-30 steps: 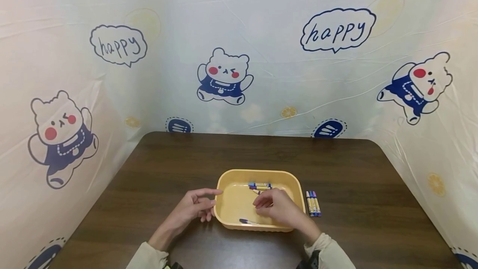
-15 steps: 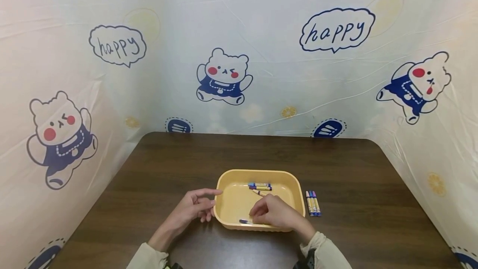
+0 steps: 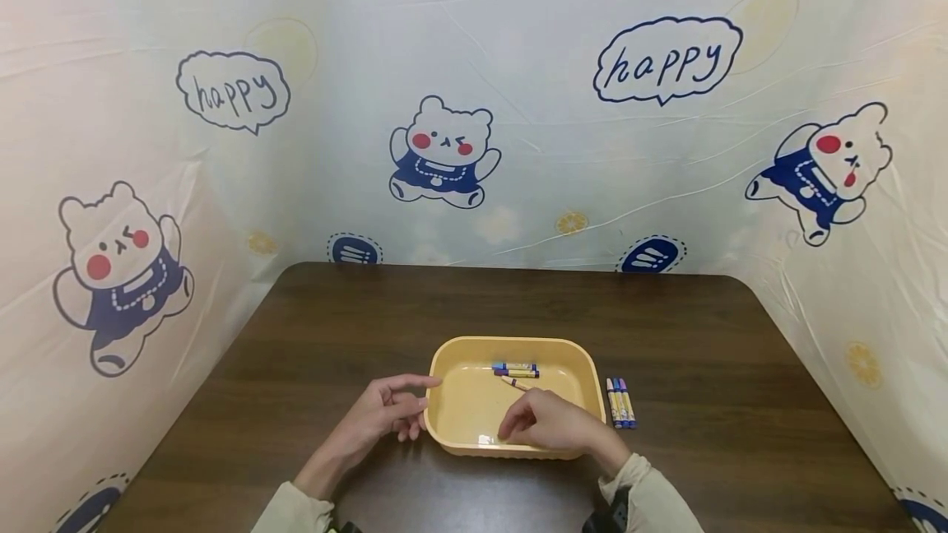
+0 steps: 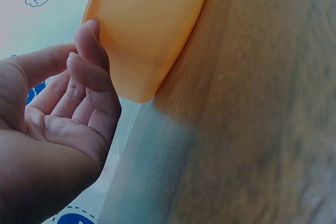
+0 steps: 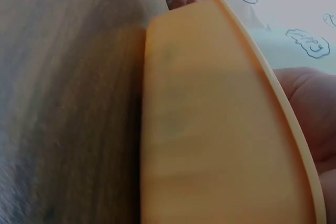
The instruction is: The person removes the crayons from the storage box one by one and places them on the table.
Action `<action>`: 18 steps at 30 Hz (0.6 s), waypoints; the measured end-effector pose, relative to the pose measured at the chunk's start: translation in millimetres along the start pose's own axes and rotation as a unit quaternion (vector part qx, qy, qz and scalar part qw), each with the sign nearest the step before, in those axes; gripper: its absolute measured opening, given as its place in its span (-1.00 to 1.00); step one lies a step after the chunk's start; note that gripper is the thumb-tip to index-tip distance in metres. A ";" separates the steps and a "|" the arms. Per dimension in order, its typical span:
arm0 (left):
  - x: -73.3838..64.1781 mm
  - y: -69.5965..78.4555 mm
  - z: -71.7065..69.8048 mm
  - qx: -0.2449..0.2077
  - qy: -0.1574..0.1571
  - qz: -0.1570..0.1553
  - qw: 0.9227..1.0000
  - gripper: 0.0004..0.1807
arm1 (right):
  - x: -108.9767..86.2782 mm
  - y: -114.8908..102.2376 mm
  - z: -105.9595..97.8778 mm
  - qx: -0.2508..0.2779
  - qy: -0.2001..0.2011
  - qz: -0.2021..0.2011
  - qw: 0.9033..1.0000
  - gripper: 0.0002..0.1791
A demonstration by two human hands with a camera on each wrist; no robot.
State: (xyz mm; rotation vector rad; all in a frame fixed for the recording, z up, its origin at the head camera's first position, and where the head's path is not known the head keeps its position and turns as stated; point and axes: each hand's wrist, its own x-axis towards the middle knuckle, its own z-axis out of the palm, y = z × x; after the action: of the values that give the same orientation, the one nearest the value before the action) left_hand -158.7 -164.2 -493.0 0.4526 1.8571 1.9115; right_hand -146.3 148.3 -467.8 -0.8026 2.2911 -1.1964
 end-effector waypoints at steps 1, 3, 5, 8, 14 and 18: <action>-0.1 0.2 0.0 0.000 -0.001 0.001 1.000 -0.52 | -0.3 1.2 -1.3 0.004 -0.007 0.001 1.000 -0.89; -0.1 0.4 0.0 -0.001 -0.002 0.002 1.000 -0.52 | -1.5 3.2 -4.2 0.014 -0.023 0.005 1.000 -0.87; -0.4 0.2 0.3 -0.001 -0.003 0.002 1.000 -0.52 | -3.5 5.0 -6.8 0.030 -0.039 0.007 0.999 -0.86; -0.6 0.1 0.7 0.000 -0.001 0.003 1.000 -0.53 | -6.0 6.8 -11.1 0.054 -0.050 0.006 0.997 -0.86; 0.2 -0.1 1.1 0.010 0.001 0.013 1.000 -0.54 | -8.4 5.4 -19.9 0.102 -0.001 0.008 0.995 -0.81; 0.6 -1.1 0.8 0.011 0.003 0.008 1.000 -0.54 | -8.3 2.7 -23.0 0.118 0.064 0.004 0.991 -0.79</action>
State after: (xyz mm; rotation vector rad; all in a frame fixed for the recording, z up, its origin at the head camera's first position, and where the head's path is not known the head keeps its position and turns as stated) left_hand -158.8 -163.2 -494.1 0.4698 1.8851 1.9068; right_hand -154.9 168.6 -456.9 -0.6459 2.1916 -1.5209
